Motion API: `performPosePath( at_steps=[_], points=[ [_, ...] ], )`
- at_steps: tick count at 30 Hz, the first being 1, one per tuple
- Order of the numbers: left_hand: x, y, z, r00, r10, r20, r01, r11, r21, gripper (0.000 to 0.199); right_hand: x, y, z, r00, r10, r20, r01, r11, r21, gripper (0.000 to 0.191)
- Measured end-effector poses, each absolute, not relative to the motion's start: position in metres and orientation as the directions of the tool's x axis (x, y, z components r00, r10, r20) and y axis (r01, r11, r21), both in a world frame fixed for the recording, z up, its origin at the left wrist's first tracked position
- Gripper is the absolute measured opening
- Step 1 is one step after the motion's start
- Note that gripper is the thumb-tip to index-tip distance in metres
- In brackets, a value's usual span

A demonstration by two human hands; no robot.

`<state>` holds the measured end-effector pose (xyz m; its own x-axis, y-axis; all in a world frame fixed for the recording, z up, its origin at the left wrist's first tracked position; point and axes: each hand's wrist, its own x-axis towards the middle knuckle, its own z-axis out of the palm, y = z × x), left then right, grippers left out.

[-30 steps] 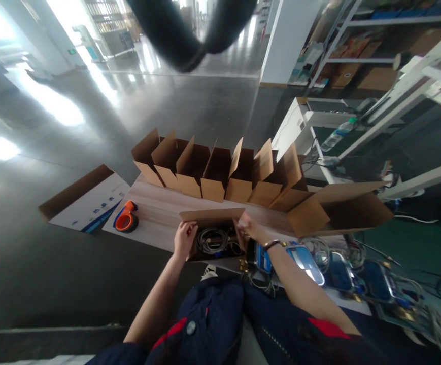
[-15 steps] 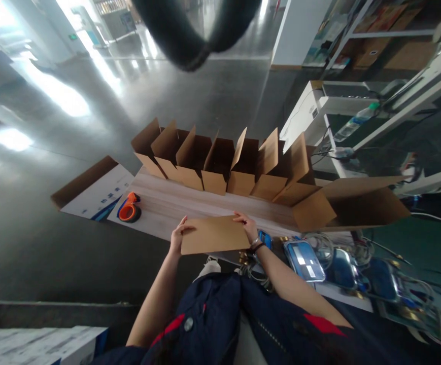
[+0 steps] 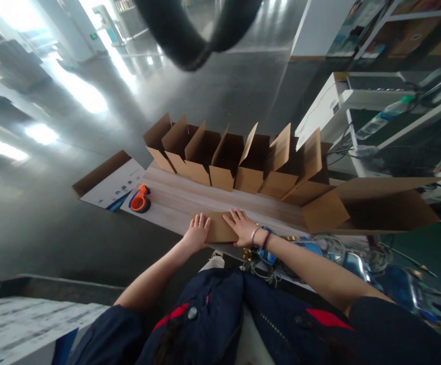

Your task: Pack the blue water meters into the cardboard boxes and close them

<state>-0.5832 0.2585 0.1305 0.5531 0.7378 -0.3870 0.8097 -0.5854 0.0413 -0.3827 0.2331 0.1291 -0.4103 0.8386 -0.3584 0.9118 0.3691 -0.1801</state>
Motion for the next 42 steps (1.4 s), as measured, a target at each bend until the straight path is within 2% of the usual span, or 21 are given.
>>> performPosePath(
  at_steps=[2,7,11,13,15,17,18,19,21,23,24,25,26,28,29,30,32,34,36,39,42],
  points=[
    [-0.591,0.262,0.133,0.598,0.706,-0.381,0.775,-0.630,0.049,0.093,-0.378,0.232,0.127,-0.439,0.837,-0.326,0.897,0.392,-0.204,0.106],
    [-0.612,0.252,0.123,0.664,0.706,-0.246,0.729,-0.684,0.005,0.092,-0.373,0.214,0.099,-0.437,0.886,-0.154,0.890,0.402,-0.216,0.104],
    [-0.609,0.237,0.104,0.633,0.753,-0.177,0.756,-0.651,-0.065,0.098,-0.378,0.212,0.089,-0.426,0.895,-0.131,0.887,0.385,-0.254,0.113],
    [-0.596,0.232,0.095,0.645,0.755,-0.122,0.752,-0.655,-0.080,0.095,-0.386,0.221,0.095,-0.474,0.872,-0.121,0.855,0.423,-0.301,0.114],
    [-0.578,0.231,0.087,0.685,0.728,-0.044,0.725,-0.686,-0.060,0.079,-0.396,0.234,0.105,-0.552,0.828,-0.100,0.792,0.484,-0.372,0.101],
    [-0.564,0.235,0.081,0.700,0.713,0.044,0.714,-0.699,-0.036,0.065,-0.395,0.245,0.117,-0.579,0.815,-0.022,0.732,0.507,-0.454,0.071],
    [-0.560,0.241,0.079,0.683,0.725,0.085,0.729,-0.684,-0.031,0.062,-0.388,0.248,0.122,-0.527,0.848,0.060,0.730,0.487,-0.479,0.056],
    [-0.558,0.249,0.078,0.655,0.746,0.120,0.754,-0.657,-0.028,0.062,-0.375,0.248,0.128,-0.410,0.897,0.167,0.757,0.437,-0.485,0.047],
    [-0.561,0.272,0.079,0.586,0.792,0.172,0.807,-0.591,-0.027,0.066,-0.332,0.238,0.139,0.023,0.914,0.405,0.872,0.179,-0.455,0.045],
    [-0.568,0.301,0.082,0.498,0.842,0.206,0.862,-0.506,-0.016,0.068,-0.274,0.218,0.151,0.484,0.693,0.534,0.860,-0.264,-0.437,0.050],
    [-0.571,0.316,0.085,0.451,0.867,0.214,0.887,-0.461,0.000,0.069,-0.244,0.206,0.158,0.657,0.543,0.523,0.753,-0.489,-0.440,0.054],
    [-0.573,0.329,0.089,0.403,0.890,0.214,0.909,-0.417,0.024,0.069,-0.217,0.196,0.164,0.767,0.464,0.443,0.635,-0.644,-0.426,0.060],
    [-0.575,0.341,0.093,0.356,0.912,0.206,0.926,-0.373,0.053,0.069,-0.193,0.187,0.169,0.834,0.450,0.319,0.548,-0.738,-0.394,0.058],
    [-0.575,0.356,0.101,0.273,0.946,0.176,0.945,-0.298,0.135,0.065,-0.164,0.174,0.176,0.869,0.486,0.095,0.488,-0.808,-0.331,0.036],
    [-0.574,0.359,0.104,0.254,0.954,0.161,0.941,-0.282,0.187,0.063,-0.159,0.169,0.179,0.859,0.510,0.041,0.496,-0.809,-0.316,0.023],
    [-0.572,0.357,0.105,0.252,0.956,0.152,0.927,-0.284,0.246,0.061,-0.162,0.164,0.182,0.849,0.526,0.057,0.514,-0.795,-0.322,0.016],
    [-0.565,0.344,0.102,0.283,0.948,0.148,0.872,-0.319,0.371,0.057,-0.183,0.151,0.189,0.817,0.518,0.254,0.577,-0.726,-0.375,0.024],
    [-0.554,0.319,0.095,0.310,0.940,0.140,0.798,-0.338,0.498,0.054,-0.222,0.139,0.198,0.719,0.464,0.518,0.688,-0.581,-0.434,0.031],
    [-0.543,0.290,0.085,0.316,0.941,0.123,0.714,-0.321,0.622,0.050,-0.272,0.135,0.204,0.597,0.479,0.644,0.800,-0.411,-0.437,0.033],
    [-0.534,0.259,0.072,0.233,0.971,0.050,0.567,-0.177,0.804,0.051,-0.351,0.154,0.199,0.455,0.638,0.621,0.877,-0.199,-0.438,0.030],
    [-0.545,0.253,0.066,0.074,0.986,-0.148,0.397,0.107,0.912,0.052,-0.410,0.181,0.181,0.232,0.889,0.396,0.849,0.013,-0.528,0.026]
  ],
)
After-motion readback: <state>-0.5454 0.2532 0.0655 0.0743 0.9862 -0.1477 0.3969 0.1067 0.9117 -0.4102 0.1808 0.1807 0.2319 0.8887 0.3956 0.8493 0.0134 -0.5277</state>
